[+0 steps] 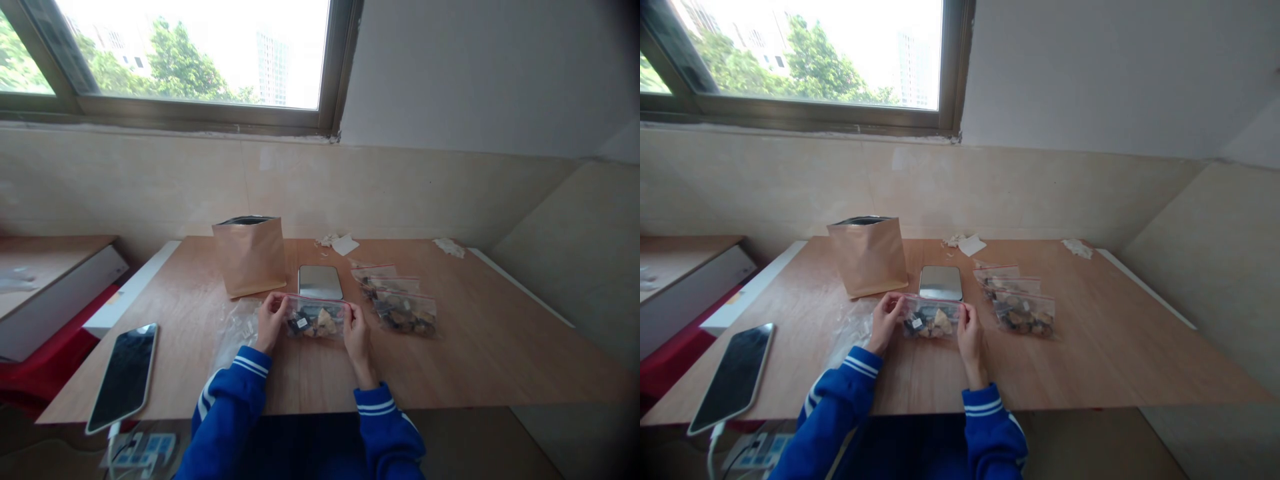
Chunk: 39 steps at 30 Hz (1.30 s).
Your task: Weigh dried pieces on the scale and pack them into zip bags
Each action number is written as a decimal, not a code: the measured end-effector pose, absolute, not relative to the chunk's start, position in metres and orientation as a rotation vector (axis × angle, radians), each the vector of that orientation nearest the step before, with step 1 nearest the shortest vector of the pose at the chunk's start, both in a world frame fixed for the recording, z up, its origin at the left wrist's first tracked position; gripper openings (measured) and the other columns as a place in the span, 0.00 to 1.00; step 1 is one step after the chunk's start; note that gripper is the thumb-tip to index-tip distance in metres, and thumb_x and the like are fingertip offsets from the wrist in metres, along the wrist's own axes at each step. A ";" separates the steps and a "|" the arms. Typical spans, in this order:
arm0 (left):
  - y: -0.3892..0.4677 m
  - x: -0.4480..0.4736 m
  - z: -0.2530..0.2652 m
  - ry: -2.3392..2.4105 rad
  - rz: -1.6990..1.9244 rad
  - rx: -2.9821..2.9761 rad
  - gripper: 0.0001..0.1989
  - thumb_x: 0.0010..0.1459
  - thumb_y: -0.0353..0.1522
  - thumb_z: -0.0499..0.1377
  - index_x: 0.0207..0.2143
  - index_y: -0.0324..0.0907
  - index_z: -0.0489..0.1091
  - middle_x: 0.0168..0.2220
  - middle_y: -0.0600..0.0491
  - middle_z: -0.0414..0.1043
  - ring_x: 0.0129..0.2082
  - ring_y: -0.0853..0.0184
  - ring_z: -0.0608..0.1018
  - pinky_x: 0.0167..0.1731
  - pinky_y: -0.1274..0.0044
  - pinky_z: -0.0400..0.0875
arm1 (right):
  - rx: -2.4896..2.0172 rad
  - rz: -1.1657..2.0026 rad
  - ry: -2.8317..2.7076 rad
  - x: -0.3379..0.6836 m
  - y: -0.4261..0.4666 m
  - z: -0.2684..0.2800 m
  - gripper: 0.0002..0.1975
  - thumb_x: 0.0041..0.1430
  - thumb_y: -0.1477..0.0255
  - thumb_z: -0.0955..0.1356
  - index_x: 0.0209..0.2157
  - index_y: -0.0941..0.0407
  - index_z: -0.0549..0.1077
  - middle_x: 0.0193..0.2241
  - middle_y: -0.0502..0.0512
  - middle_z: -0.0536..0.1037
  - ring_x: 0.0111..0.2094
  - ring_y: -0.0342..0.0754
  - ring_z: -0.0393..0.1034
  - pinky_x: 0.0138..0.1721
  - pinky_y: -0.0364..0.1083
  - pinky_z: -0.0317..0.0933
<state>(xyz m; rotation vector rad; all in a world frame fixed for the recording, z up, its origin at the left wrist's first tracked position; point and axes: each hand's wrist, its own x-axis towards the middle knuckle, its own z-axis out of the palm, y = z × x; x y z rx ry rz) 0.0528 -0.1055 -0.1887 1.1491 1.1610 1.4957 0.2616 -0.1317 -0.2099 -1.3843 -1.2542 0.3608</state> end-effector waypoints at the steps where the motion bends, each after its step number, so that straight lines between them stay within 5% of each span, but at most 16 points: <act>1: -0.105 0.053 -0.189 1.162 1.496 1.146 0.18 0.51 0.46 0.63 0.33 0.40 0.70 0.29 0.52 0.74 0.29 0.67 0.77 0.26 0.78 0.72 | -1.388 0.356 -1.258 0.261 -0.132 -0.210 0.20 0.63 0.52 0.59 0.36 0.54 0.71 0.27 0.55 0.78 0.31 0.51 0.74 0.35 0.47 0.65; 17: -0.107 0.052 -0.187 1.023 1.379 1.143 0.17 0.52 0.44 0.64 0.34 0.41 0.69 0.32 0.53 0.74 0.31 0.69 0.76 0.29 0.80 0.71 | -1.281 0.516 -1.226 0.262 -0.130 -0.214 0.17 0.58 0.57 0.66 0.40 0.56 0.71 0.35 0.57 0.78 0.34 0.50 0.73 0.37 0.47 0.66; 39: -0.108 0.052 -0.186 1.054 1.381 1.184 0.17 0.50 0.45 0.65 0.33 0.40 0.70 0.30 0.54 0.74 0.28 0.69 0.76 0.26 0.80 0.70 | -1.224 0.406 -1.263 0.259 -0.133 -0.201 0.11 0.60 0.63 0.66 0.33 0.56 0.74 0.31 0.54 0.76 0.30 0.46 0.68 0.33 0.44 0.63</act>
